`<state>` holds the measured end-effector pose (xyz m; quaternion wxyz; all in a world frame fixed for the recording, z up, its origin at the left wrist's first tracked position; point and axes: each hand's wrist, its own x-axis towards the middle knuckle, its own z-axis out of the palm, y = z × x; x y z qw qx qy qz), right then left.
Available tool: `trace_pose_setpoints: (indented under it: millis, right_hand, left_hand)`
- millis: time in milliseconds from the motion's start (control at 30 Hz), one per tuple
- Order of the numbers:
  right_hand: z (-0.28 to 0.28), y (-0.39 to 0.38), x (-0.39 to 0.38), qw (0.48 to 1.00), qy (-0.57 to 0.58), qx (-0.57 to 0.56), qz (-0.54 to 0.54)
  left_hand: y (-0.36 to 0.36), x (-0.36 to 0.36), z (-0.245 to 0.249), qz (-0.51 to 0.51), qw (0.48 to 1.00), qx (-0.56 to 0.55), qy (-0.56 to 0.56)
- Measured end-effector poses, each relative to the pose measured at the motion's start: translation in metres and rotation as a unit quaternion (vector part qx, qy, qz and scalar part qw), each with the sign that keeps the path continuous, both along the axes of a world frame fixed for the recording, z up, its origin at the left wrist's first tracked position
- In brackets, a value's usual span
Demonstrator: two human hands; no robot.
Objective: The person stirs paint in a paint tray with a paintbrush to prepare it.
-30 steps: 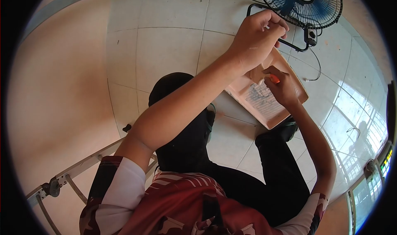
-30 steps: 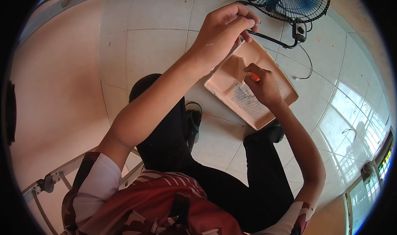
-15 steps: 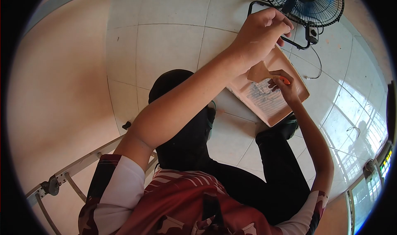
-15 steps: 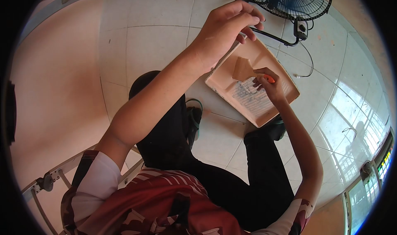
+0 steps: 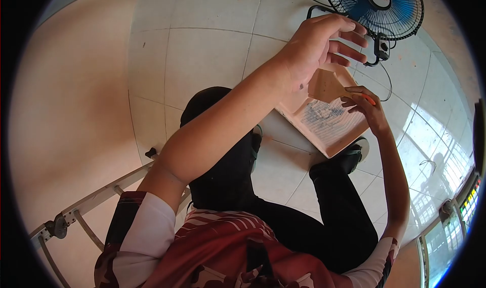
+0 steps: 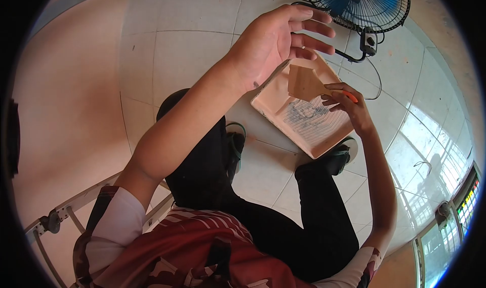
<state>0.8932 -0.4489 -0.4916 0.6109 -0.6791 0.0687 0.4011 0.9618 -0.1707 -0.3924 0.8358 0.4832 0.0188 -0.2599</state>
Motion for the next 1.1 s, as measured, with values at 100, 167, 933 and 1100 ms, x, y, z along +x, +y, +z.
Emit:
trace_pose_setpoints:
  millis: [100,167,933,1100]
  right_hand:
    - [0.040,0.013,0.006,0.984,-0.127,-0.099,0.074]
    - [0.070,0.026,0.007,0.952,-0.221,-0.163,0.136]
    - [-0.008,0.072,-0.018,0.775,-0.478,-0.282,0.302]
    - [-0.017,0.090,-0.056,0.729,-0.506,-0.257,0.383]
  left_hand:
    - [0.001,0.001,-0.002,0.000,1.000,0.005,0.004]
    - [0.002,0.001,0.000,0.002,1.000,0.006,0.011]
    - [0.000,-0.001,-0.002,0.027,0.996,0.076,0.041]
    - [0.001,-0.001,-0.001,0.024,0.994,0.089,0.059]
